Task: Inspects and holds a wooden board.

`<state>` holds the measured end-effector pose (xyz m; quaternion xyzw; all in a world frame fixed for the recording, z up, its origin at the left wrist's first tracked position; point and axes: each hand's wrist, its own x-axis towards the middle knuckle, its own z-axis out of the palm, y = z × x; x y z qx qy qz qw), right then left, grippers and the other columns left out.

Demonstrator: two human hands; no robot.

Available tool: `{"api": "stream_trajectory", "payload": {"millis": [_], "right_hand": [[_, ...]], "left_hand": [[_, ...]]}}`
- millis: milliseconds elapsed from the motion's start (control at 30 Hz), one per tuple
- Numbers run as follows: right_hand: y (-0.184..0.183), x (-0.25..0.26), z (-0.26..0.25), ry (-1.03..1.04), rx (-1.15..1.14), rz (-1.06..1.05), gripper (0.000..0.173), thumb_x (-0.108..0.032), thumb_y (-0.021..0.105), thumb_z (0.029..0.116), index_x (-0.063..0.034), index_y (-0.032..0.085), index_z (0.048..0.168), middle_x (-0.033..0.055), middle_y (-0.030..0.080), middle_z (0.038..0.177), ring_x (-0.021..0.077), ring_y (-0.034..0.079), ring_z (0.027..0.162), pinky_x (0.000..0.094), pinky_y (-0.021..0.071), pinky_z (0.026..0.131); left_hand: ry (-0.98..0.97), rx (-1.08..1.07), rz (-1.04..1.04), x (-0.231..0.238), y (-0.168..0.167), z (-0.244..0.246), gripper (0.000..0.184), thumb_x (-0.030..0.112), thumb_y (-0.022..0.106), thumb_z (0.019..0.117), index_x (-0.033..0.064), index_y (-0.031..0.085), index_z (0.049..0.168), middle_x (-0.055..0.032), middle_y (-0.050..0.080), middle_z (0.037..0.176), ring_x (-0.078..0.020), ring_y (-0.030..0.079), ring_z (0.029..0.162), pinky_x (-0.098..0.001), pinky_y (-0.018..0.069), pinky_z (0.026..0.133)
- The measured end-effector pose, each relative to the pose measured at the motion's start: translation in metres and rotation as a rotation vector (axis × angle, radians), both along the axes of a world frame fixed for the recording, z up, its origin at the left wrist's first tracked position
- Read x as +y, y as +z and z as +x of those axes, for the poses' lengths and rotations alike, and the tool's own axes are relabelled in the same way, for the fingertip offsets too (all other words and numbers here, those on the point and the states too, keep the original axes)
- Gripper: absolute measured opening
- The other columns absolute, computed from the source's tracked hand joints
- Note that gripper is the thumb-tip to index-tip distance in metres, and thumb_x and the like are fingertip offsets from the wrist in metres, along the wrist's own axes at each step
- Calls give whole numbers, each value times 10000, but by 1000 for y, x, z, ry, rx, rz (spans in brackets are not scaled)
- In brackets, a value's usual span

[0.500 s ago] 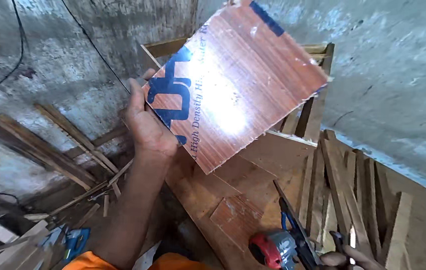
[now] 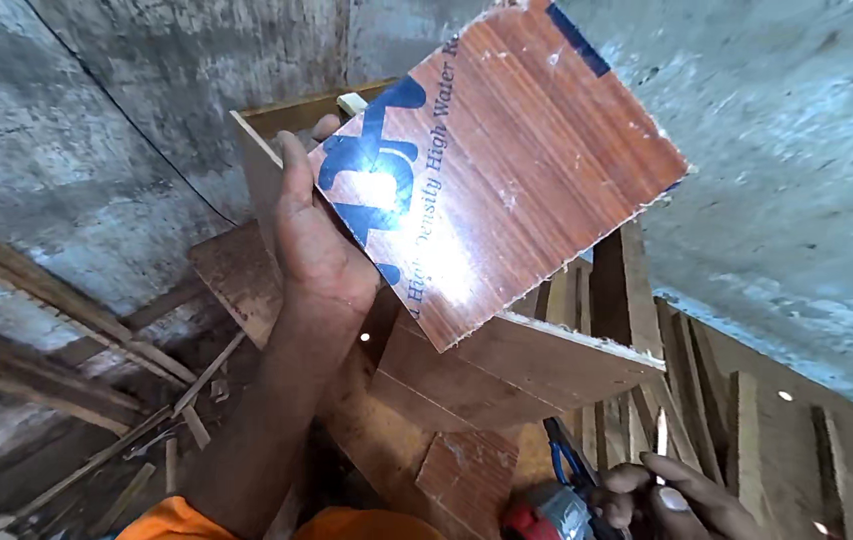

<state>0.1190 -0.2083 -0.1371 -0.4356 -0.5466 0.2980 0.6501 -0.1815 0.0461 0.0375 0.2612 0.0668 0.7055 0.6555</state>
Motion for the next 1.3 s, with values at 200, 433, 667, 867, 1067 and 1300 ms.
{"api": "stream_trajectory", "payload": {"millis": [200,433,667,867,1067,1300], "right_hand": [[10,6,-21,-164,-26,2,280,-135,456,1085,-67,635,1290,126,722,956,216,685,688,367,606,604],[1,-33,-55,-449,6,-23,279,-147,452,1089,-79,635,1288,110,717,960,200,678,691,363,602,607],[-2,-105,-113,-676,3,-35,280,-132,460,1083,-70,643,1285,121,716,976,217,683,708,379,607,617],[10,-176,-164,-876,-25,90,273,-115,475,1071,-80,662,1266,89,707,1026,186,680,732,361,614,645],[4,-319,-271,-1263,-72,116,291,-144,499,1063,-70,636,1309,38,693,1091,161,697,885,343,628,770],[-39,-524,-430,-1580,191,64,332,-239,484,1081,-47,611,1321,128,715,1108,261,731,917,452,641,808]], "left_hand": [[-174,7,10,37,-2,17,538,500,216,1107,126,566,1273,-99,679,1142,-232,667,1119,-490,564,956],[-424,73,23,53,-3,69,526,480,216,1114,134,579,1271,-102,684,1142,-238,671,1114,-493,571,943],[-740,94,94,7,-6,107,516,471,192,1114,145,558,1274,-98,674,1146,-240,667,1112,-493,574,934],[-1012,100,93,-81,-7,93,531,510,230,1104,154,603,1229,-88,691,1095,-217,686,1053,-451,589,899],[-1317,178,154,-233,-37,55,519,496,243,1106,163,609,1263,-79,705,1074,-200,702,1017,-425,603,877],[-1718,262,61,-475,-113,2,519,501,263,1104,152,602,1287,-83,699,1135,-198,693,1057,-425,596,905]]}}
